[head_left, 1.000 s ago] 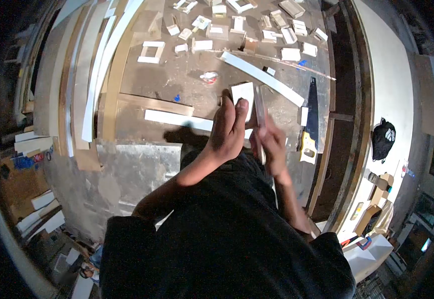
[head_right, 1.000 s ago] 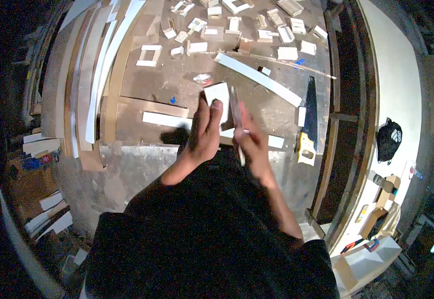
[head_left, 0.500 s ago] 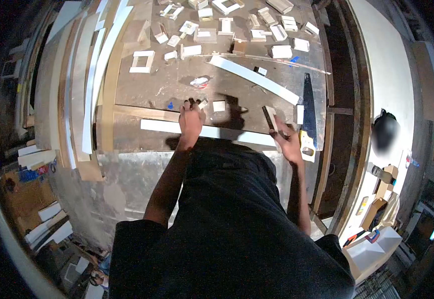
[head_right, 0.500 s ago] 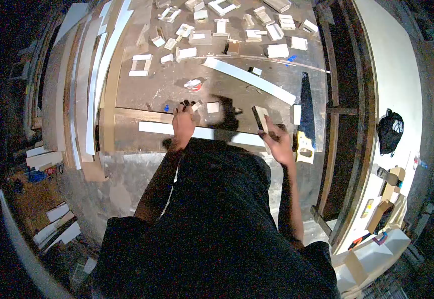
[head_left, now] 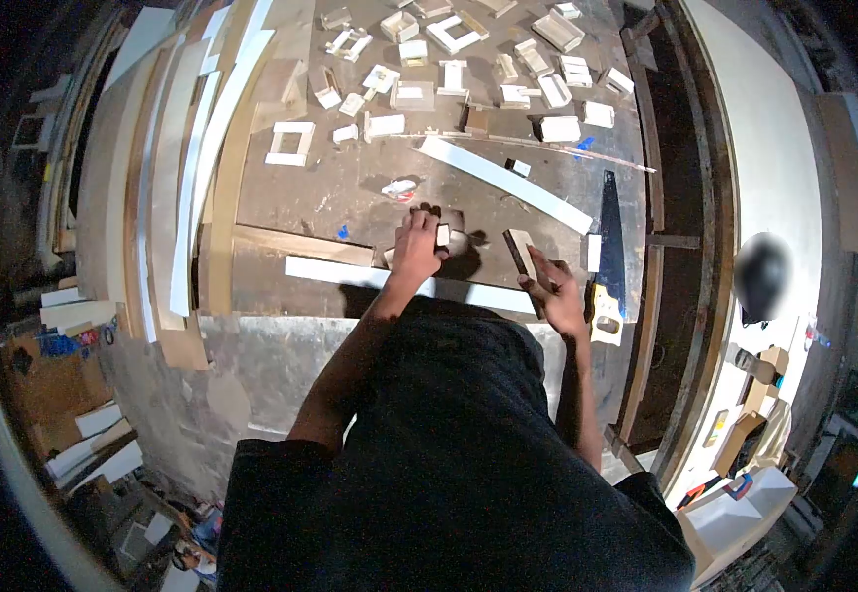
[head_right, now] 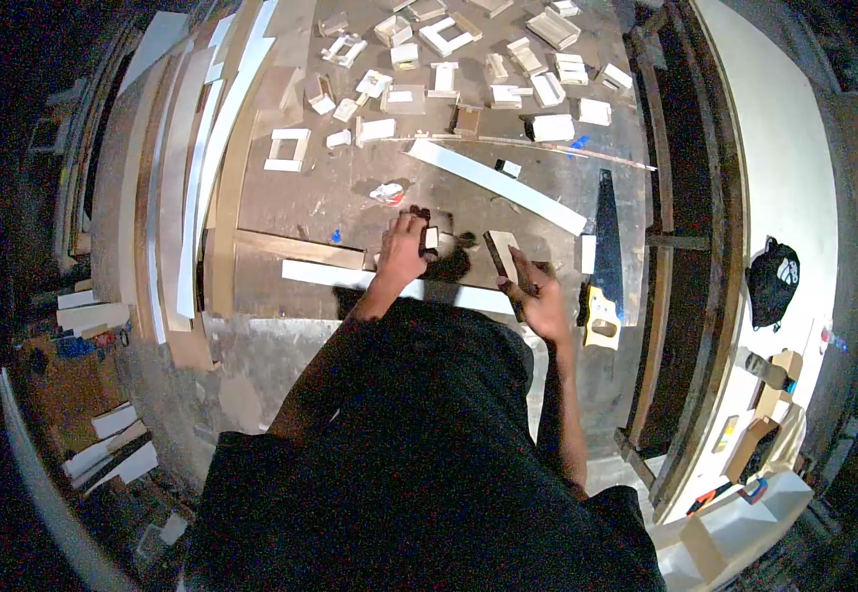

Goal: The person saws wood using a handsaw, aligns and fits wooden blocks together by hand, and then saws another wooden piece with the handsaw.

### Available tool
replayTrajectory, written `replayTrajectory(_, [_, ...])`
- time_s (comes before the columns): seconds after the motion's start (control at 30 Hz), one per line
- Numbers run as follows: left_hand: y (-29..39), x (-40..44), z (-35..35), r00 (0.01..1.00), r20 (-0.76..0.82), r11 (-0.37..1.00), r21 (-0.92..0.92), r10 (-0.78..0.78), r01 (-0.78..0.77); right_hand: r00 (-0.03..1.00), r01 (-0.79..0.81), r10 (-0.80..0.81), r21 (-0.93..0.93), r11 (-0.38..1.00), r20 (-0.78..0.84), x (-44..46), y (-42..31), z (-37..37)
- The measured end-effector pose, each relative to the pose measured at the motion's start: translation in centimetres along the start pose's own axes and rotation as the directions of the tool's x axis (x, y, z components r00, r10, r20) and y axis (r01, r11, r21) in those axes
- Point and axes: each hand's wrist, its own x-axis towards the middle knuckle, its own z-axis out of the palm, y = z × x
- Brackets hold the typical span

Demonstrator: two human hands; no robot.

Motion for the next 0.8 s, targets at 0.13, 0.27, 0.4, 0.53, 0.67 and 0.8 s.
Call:
replayTrajectory(0.13, [-0.7,0.9,2.0,0.996,0.013,0.980,0.180,0.085,-0.086,0.997,0.041,-0.037,0.065,0.997,-0.061,0.5,0.3,-0.8])
replayTrajectory(0.27, [0.3,0.8,0.0,0.998,0.017,0.980,-0.189,0.065,-0.061,0.993,-0.049,0.062,0.126,0.991,-0.100,0.3,0.8,-1.9])
replayTrajectory(0.4, [4.9,-0.6,-5.5,0.988,0.137,0.411,-0.899,-0.064,0.152,0.984,0.101,-0.047,0.320,0.942,-0.173,-0.6,-1.8,-2.6])
replayTrajectory(0.53, [8.7,-2.2,-11.8,0.993,0.116,0.320,-0.941,0.010,0.107,0.980,0.196,-0.166,0.439,0.877,-0.106,-2.8,-8.9,-3.3])
replayTrajectory(0.67, [11.8,-3.2,-17.2,0.953,0.294,0.446,-0.846,-0.068,0.292,0.937,0.337,-0.345,0.406,0.850,-0.054,-3.8,-12.1,-2.9])
replayTrajectory(0.8, [11.7,-4.8,-15.5,0.998,0.047,0.628,-0.776,-0.046,0.065,0.930,0.363,-0.355,0.386,0.848,-0.094,-3.8,-12.9,-2.6])
